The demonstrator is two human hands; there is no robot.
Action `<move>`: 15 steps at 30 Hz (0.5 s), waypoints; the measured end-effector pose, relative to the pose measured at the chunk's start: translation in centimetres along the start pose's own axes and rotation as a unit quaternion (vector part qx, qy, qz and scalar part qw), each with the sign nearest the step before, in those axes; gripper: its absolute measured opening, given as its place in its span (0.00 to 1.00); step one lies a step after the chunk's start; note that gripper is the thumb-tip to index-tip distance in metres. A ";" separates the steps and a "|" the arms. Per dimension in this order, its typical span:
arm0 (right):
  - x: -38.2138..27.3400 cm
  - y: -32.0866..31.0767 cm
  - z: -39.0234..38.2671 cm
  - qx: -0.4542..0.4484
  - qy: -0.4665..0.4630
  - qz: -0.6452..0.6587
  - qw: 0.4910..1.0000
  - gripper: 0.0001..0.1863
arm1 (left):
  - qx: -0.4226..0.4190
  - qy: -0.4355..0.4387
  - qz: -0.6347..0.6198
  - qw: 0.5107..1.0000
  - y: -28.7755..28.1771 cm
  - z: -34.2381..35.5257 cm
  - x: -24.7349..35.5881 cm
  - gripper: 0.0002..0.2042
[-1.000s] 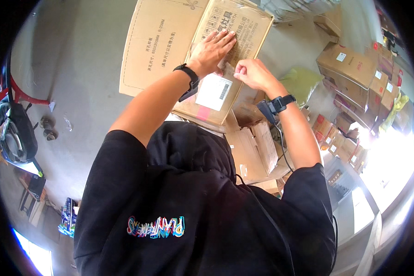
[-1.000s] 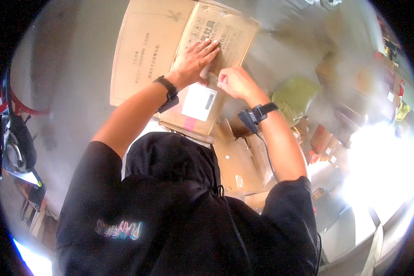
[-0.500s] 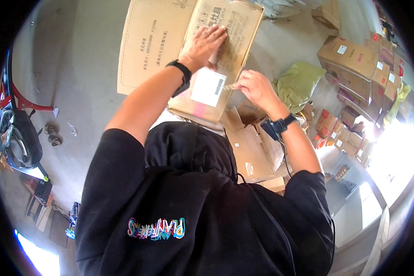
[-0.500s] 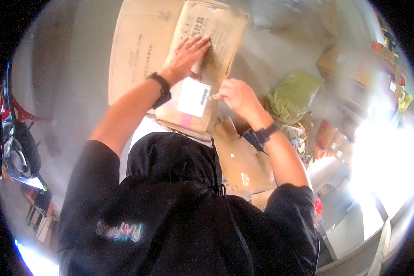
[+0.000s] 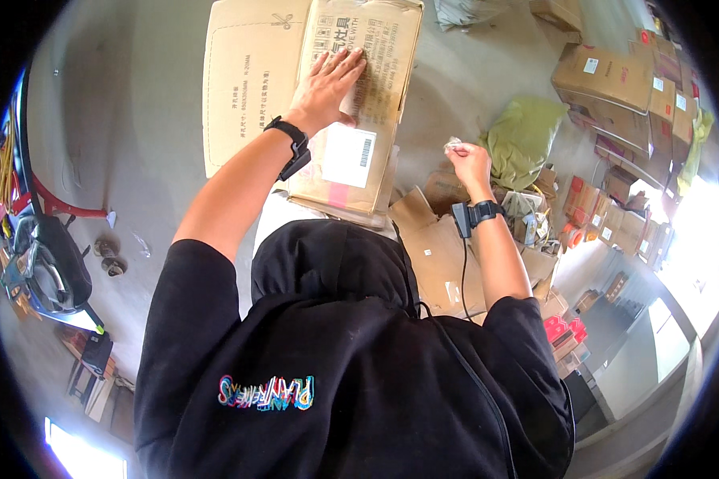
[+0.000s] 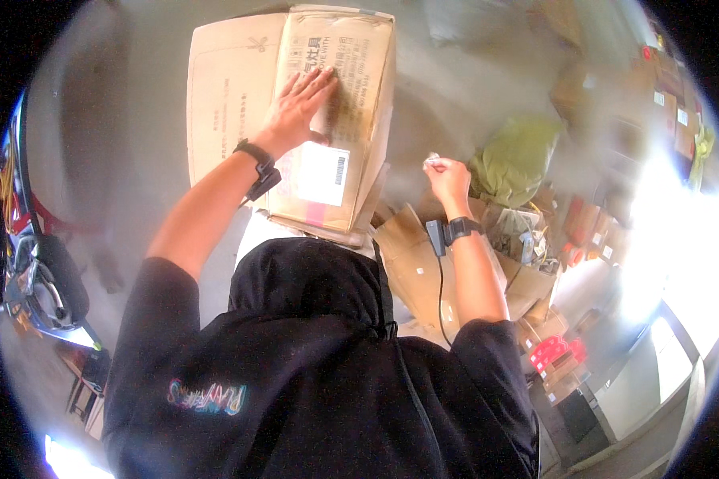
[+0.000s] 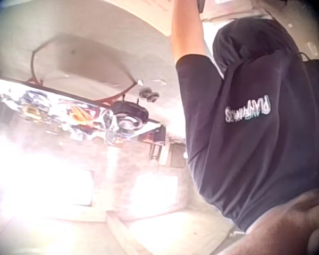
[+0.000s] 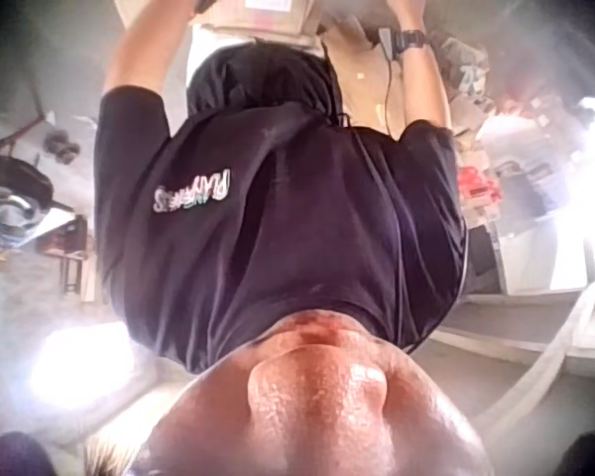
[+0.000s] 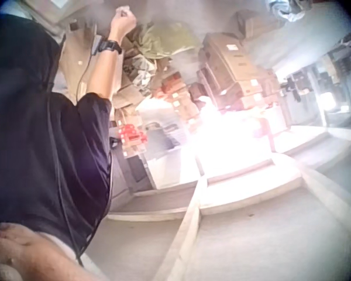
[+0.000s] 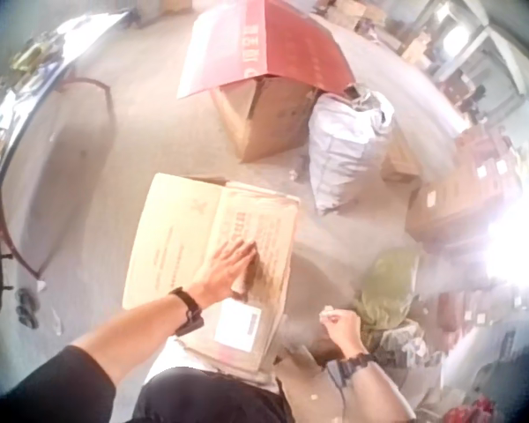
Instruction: The person washes a blue cloth in a yellow bucket under an outdoor tap, wrings it out, and then walks into a storage room to pick up and flatten a cardboard box by hand.
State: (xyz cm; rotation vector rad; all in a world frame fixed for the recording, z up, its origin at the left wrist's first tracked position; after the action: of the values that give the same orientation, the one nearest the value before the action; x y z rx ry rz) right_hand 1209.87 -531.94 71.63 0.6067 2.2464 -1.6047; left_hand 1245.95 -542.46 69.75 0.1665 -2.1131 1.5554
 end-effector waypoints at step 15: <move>13.8 -1.1 -7.7 0.117 0.155 -0.098 0.976 0.16 | -0.007 -0.011 0.016 1.000 -0.5 -0.1 0.5 0.64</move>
State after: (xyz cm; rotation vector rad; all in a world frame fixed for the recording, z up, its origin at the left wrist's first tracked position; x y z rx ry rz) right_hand 1197.32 -522.82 68.34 0.7616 2.4174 -2.0150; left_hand 1245.71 -542.43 70.45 0.1455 -2.1532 1.5633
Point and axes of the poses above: each hand's wrist, its own z-axis towards the middle knuckle, its own y-axis out of the palm, x = y × z, the point moved 4 cm from there along z, towards the middle knuckle, and after that the axes turned 15 degrees about -y, right-handed, at the moved point
